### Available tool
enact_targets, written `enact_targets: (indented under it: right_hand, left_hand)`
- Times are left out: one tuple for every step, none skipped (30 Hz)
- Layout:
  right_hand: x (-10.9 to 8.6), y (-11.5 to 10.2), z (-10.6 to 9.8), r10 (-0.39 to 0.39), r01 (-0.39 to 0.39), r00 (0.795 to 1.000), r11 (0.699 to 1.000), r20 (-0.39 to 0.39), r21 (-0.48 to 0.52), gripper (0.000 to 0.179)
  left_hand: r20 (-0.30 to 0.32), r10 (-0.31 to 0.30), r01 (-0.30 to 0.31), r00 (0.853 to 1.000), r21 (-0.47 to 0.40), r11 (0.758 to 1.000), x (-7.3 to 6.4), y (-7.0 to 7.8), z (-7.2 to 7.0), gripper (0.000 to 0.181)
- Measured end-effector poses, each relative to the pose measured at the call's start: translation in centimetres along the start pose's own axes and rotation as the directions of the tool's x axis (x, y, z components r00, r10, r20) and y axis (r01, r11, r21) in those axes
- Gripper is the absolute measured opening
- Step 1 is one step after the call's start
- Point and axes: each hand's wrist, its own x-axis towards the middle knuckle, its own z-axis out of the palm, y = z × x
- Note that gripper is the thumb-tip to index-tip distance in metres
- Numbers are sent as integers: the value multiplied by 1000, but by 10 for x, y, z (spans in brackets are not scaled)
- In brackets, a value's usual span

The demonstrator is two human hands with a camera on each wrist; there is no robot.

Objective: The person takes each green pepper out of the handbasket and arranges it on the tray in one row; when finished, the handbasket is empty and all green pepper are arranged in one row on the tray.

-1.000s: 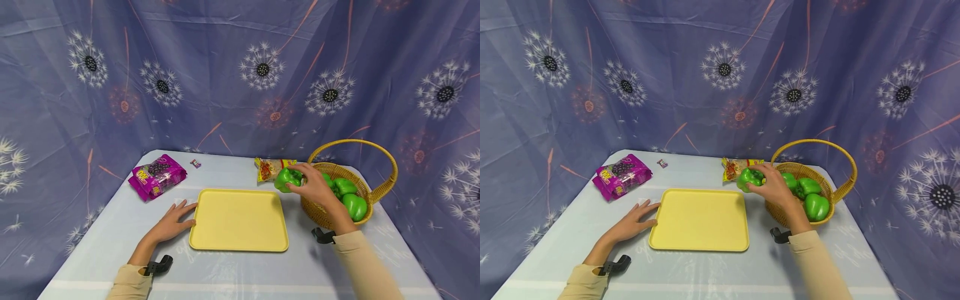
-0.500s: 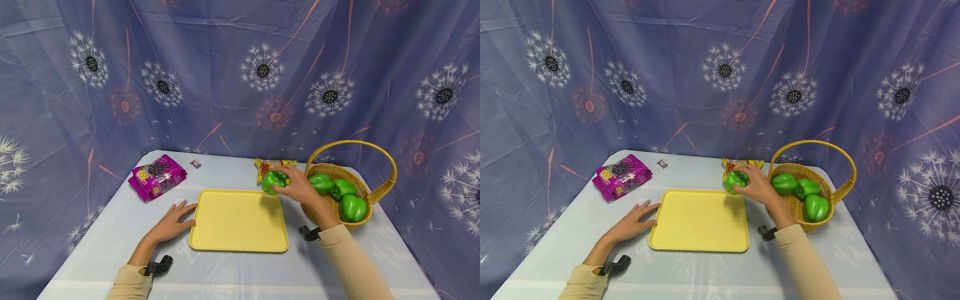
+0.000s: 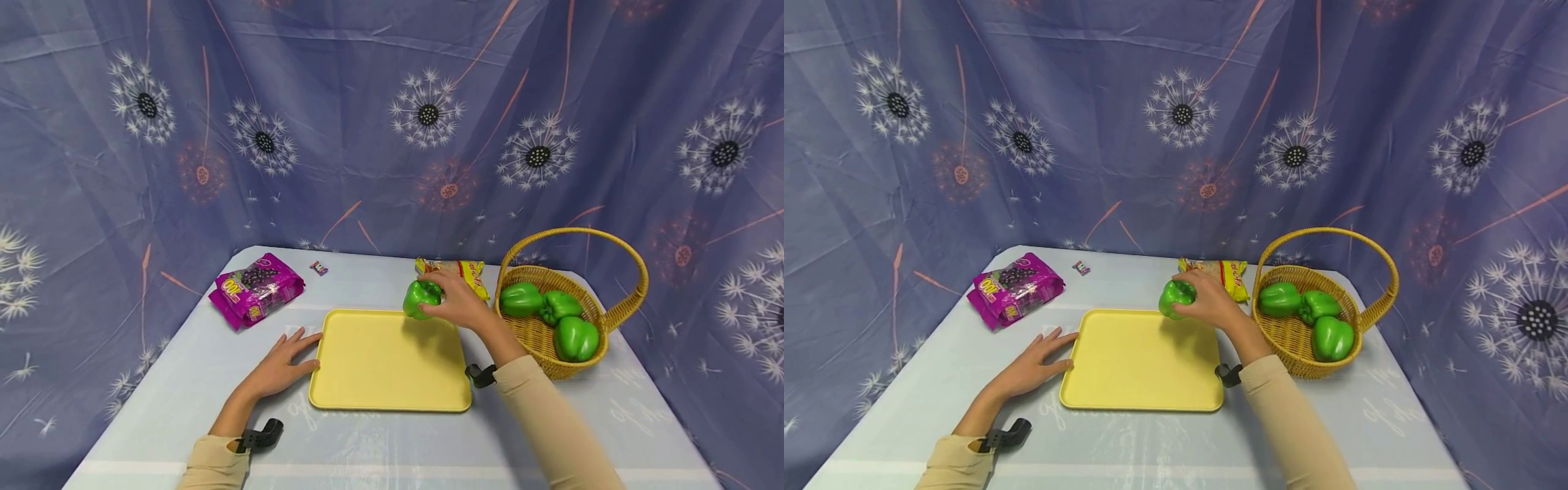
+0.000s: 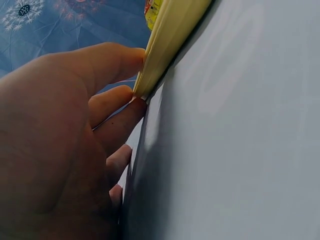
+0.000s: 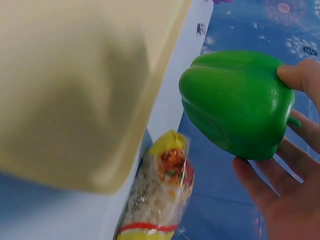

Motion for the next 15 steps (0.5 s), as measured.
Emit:
enact_targets:
  right_hand:
    - [2,-1,2,-2,2,1000,1000,7,-2,55]
    - [4,-2,5,-6,6,1000,1000,11,-8,55]
    - [6,-2,7,-5,5,1000,1000,19,-12,54]
    - [8,-3,9,-6,7,1000,1000,26,-24,53]
    - [10,-4,12,-12,13,999,999,30,-31,53]
    - [12,-6,14,-18,19,999,999,33,-42,52]
    - [14,-8,16,-22,24,999,998,36,-50,52]
    - [16,-9,17,-28,30,999,998,38,-59,51]
    - [18,-11,19,-31,33,999,997,39,-67,51]
    - [20,-13,21,-34,37,999,996,40,-76,51]
    - [21,-15,22,-39,42,998,996,42,-75,51]
    - [23,-16,24,-43,47,998,996,42,-79,51]
    - [25,-18,26,-50,53,998,996,44,-76,51]
    - [27,-19,27,-59,63,997,995,44,-77,51]
    - [29,-21,29,-65,69,997,994,44,-82,50]
  left_hand:
    - [-1,0,0,1000,2,1000,0,-1,0,62]
    - [-2,1,-1,1000,2,1000,0,-2,1,62]
    - [-4,-2,2,1000,2,1000,0,-2,1,62]
    - [-5,-2,2,1000,4,1000,0,-3,2,62]
    - [-5,-4,4,1000,4,1000,0,-4,2,62]
    - [-6,0,0,1000,9,1000,0,-4,2,62]
    - [-6,0,0,1000,9,1000,0,-5,2,62]
    - [-5,0,0,1000,7,1000,0,-5,2,62]
    - [-4,-3,3,1000,7,1000,0,-5,2,62]
    - [-4,-2,2,1000,7,1000,0,-4,2,62]
    - [-5,-4,4,1000,5,1000,0,-4,2,61]
    - [-6,-5,5,1000,5,1000,0,-4,2,61]
    - [-6,-11,11,1000,3,1000,0,-3,2,61]
    - [-7,-13,13,1000,3,1000,0,-3,2,61]
    - [-8,-17,17,1000,3,1000,0,-2,1,61]
